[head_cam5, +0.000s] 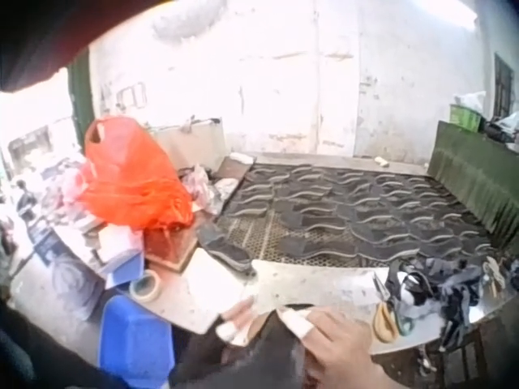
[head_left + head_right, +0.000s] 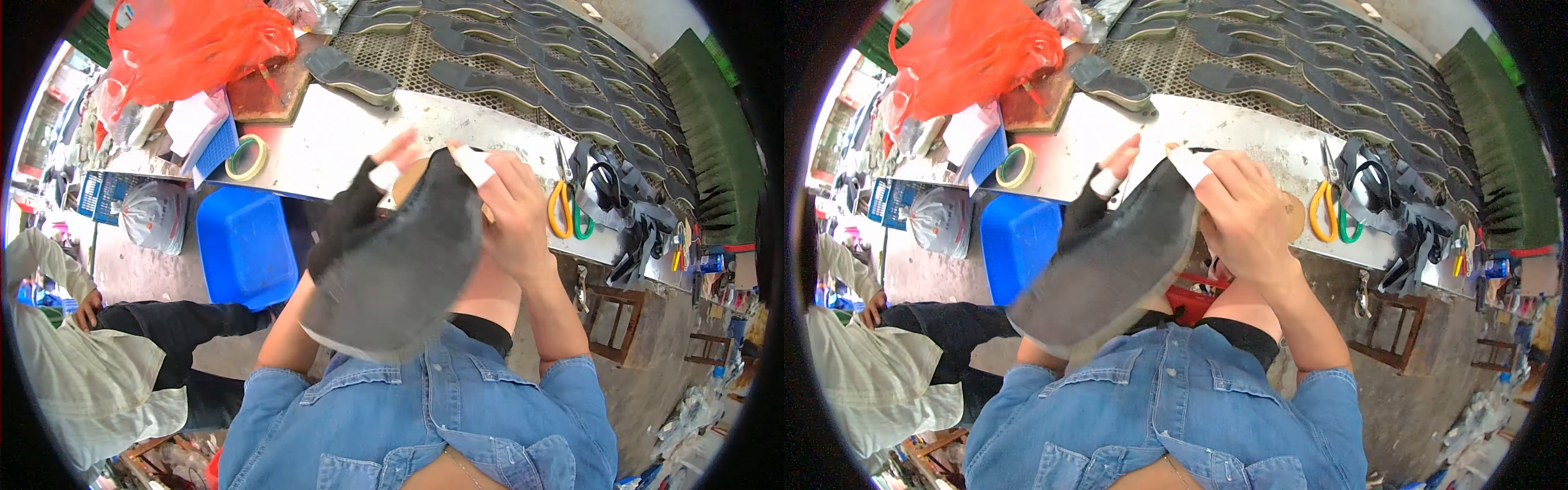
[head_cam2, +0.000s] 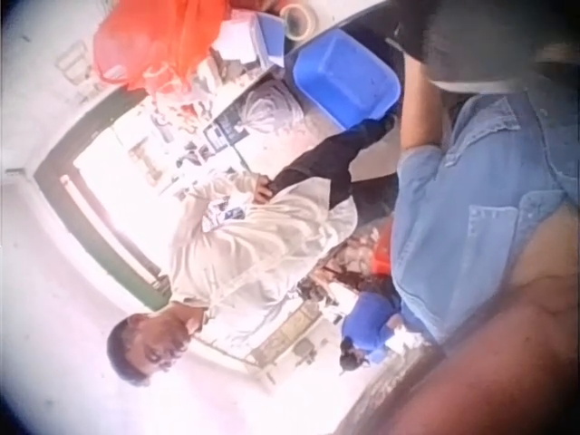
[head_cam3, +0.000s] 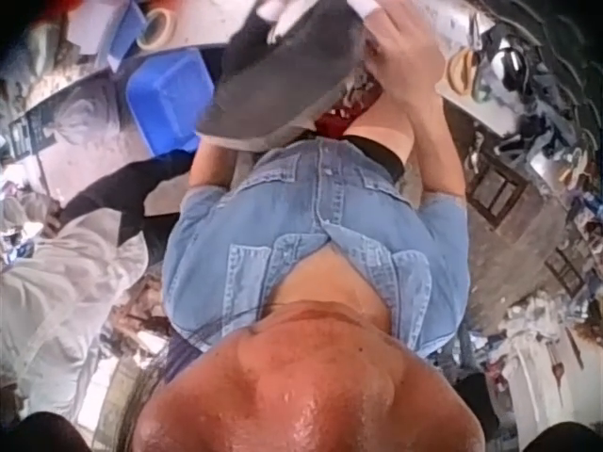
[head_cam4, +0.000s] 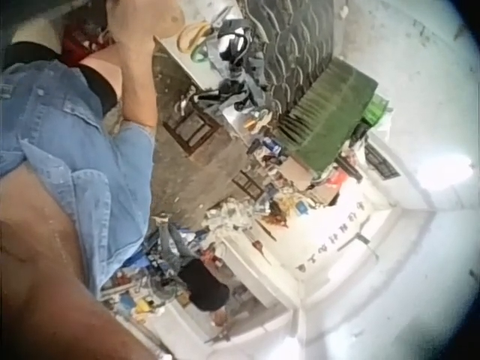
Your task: Applying adhesive tape and assembling shoe components at a workshop workbench.
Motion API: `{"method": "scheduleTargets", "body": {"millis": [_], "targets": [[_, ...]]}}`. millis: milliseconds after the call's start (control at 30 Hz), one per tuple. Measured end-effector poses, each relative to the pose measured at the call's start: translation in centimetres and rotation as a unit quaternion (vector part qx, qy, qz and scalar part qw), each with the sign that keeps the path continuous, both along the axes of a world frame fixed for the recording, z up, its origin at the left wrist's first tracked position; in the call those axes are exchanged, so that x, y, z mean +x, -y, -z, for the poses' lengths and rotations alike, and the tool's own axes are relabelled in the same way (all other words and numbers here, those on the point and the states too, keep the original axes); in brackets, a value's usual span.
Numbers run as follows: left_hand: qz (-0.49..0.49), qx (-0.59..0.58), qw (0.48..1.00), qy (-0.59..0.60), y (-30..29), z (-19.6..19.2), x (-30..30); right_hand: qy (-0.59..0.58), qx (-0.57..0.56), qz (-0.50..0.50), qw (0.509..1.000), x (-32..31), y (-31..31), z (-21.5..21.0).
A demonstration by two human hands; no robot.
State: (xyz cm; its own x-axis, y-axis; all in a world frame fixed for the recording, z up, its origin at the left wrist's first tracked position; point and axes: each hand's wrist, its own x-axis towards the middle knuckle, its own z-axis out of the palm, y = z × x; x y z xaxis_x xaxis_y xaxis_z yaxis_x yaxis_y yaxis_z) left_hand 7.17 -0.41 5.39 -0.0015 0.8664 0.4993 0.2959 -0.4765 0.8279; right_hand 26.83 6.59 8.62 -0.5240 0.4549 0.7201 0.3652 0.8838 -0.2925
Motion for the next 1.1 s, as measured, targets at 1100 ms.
{"method": "scheduleTargets", "body": {"millis": [1100], "targets": [[0.085,-0.15,0.919,0.354,0.6,-1.4,-1.9,-0.288,-0.187,0.043,0.938,1.5,-0.9,3.5]]}}
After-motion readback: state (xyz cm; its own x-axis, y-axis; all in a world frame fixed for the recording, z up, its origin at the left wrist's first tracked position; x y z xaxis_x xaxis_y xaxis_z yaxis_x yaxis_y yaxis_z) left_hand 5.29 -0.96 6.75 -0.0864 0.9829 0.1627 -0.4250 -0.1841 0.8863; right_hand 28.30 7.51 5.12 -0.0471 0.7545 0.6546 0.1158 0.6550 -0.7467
